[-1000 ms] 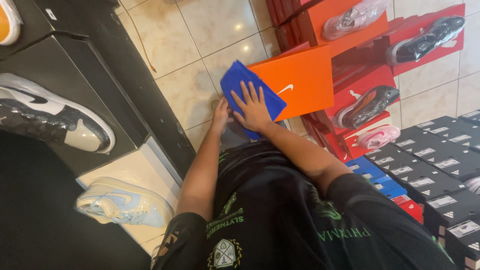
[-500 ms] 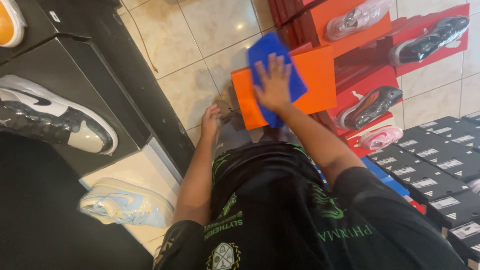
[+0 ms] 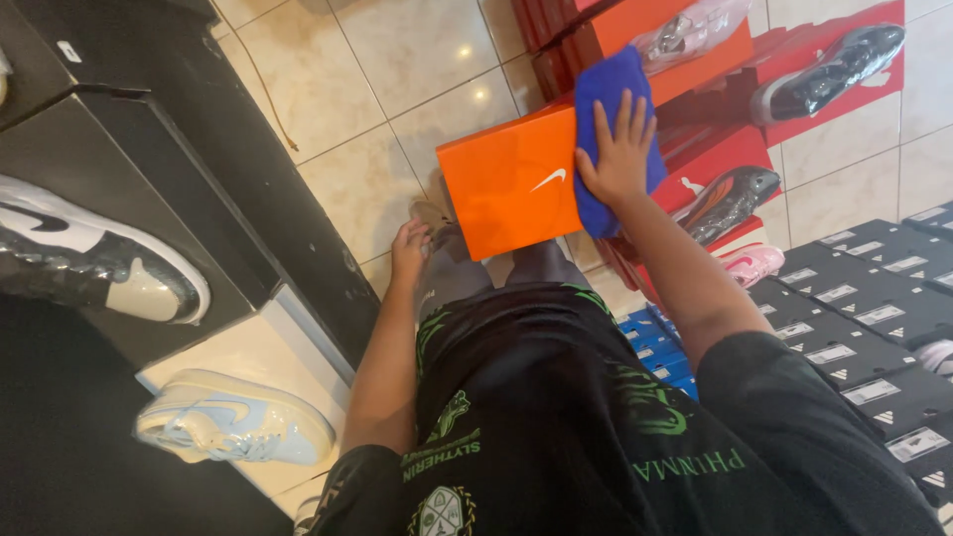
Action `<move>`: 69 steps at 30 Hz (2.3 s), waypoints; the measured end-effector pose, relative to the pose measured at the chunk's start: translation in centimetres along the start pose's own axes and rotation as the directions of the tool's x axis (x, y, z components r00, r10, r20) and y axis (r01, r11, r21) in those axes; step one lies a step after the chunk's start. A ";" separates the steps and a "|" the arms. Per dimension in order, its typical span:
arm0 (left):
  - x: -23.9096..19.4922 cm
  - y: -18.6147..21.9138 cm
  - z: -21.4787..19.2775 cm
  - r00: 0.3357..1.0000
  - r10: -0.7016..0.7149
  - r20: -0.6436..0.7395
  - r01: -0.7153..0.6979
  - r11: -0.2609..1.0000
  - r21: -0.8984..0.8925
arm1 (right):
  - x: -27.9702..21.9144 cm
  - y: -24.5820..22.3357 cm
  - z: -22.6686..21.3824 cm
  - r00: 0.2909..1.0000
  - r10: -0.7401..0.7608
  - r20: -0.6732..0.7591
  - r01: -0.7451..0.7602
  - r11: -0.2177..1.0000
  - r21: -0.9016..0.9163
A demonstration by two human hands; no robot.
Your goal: The recorder cleans multiple shoeboxes and a shoe using a blue cloth.
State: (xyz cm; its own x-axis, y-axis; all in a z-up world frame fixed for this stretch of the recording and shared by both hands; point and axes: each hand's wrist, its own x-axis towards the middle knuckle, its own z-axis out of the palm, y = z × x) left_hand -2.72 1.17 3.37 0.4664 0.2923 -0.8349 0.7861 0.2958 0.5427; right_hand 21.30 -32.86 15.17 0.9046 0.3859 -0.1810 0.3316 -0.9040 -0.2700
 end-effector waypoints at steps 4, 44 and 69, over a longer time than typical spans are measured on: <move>-0.6 0.2 1.7 1.000 -0.002 -0.019 0.001 1.000 -0.024 | 2.5 -5.8 2.3 0.999 -0.018 0.049 0.016 0.999 0.030; 0.7 3.2 1.5 0.991 0.009 0.135 -0.012 1.000 0.025 | 1.4 -5.6 3.8 0.996 0.091 -0.012 -0.091 0.995 0.032; -4.6 13.8 13.8 0.883 0.104 -0.457 0.055 0.945 0.321 | 19.7 -9.8 0.1 0.434 0.153 0.888 0.147 0.960 -0.237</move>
State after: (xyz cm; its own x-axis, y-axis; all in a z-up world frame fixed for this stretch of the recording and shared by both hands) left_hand 11.56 -8.62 13.40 0.3079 0.7048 -0.6391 0.8993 0.0036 0.4372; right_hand 35.85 -16.42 14.17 0.2050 0.1928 -0.9596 0.5149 -0.8550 -0.0618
